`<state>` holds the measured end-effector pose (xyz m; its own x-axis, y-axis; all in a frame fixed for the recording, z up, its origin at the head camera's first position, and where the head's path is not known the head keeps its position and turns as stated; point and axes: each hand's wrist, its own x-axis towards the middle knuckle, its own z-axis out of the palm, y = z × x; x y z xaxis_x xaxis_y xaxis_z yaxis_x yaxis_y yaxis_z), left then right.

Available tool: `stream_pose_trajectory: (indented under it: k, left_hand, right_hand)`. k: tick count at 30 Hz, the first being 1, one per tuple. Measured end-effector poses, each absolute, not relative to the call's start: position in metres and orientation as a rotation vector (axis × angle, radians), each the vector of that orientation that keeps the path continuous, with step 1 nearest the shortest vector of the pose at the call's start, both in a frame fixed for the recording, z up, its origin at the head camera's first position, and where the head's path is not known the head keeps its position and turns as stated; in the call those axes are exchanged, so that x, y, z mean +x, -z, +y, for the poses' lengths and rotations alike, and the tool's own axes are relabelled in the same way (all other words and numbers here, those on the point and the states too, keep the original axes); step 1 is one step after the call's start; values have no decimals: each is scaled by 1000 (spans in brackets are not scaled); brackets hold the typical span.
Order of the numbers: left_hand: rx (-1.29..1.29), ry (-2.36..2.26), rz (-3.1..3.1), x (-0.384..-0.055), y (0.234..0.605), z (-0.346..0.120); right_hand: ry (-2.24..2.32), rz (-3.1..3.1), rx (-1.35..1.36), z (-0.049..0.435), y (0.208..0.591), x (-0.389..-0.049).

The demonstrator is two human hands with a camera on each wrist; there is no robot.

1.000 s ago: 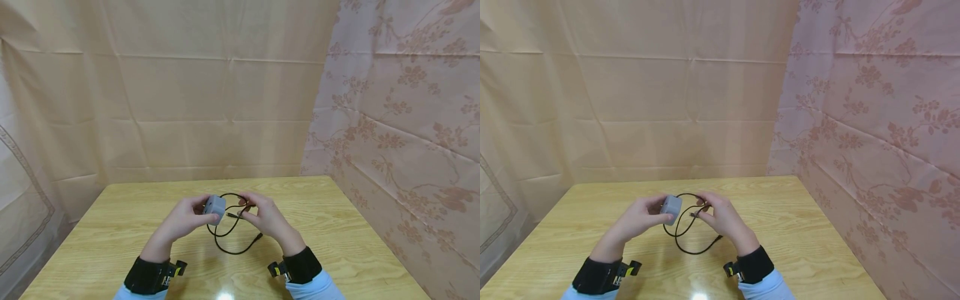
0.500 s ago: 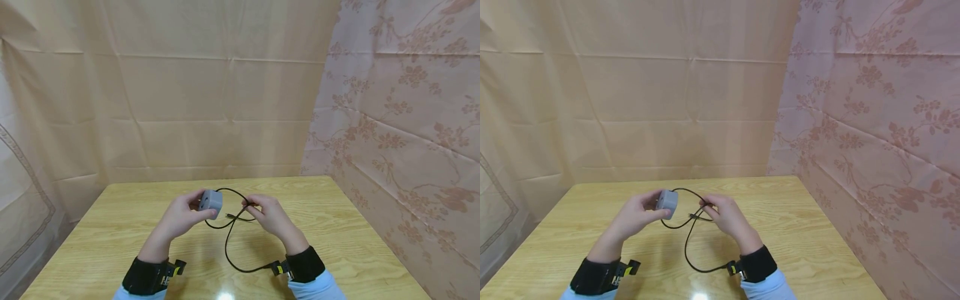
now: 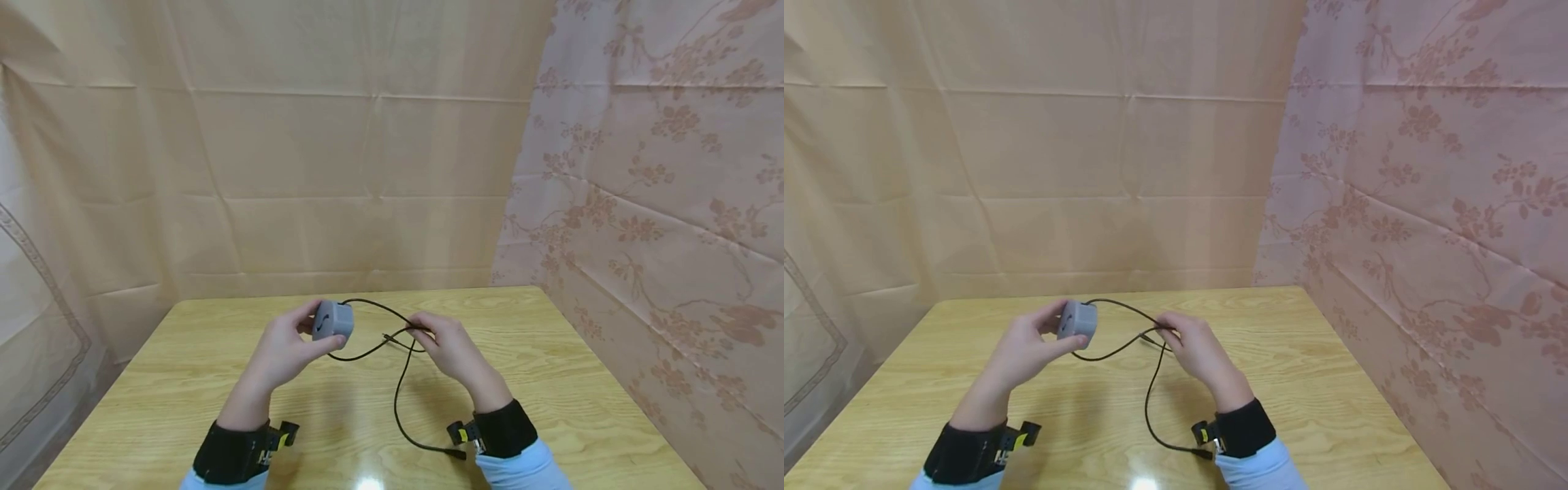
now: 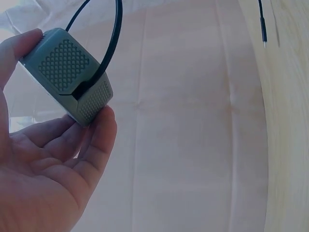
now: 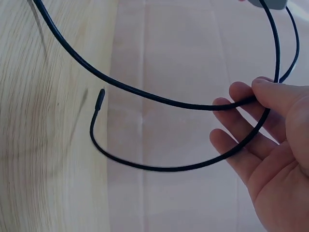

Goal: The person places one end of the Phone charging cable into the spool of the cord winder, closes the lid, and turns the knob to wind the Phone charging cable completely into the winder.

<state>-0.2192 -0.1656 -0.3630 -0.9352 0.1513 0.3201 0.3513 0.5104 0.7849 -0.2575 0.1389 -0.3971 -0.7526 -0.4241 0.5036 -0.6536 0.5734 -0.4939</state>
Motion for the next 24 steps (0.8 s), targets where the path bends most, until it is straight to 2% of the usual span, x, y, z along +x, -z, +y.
stream_pose_trajectory:
  k: [24]
  left_hand:
    - [-159,1429,-2489,-218,355,-200]
  right_hand:
    - [-922,-2616,768,182,403,-273]
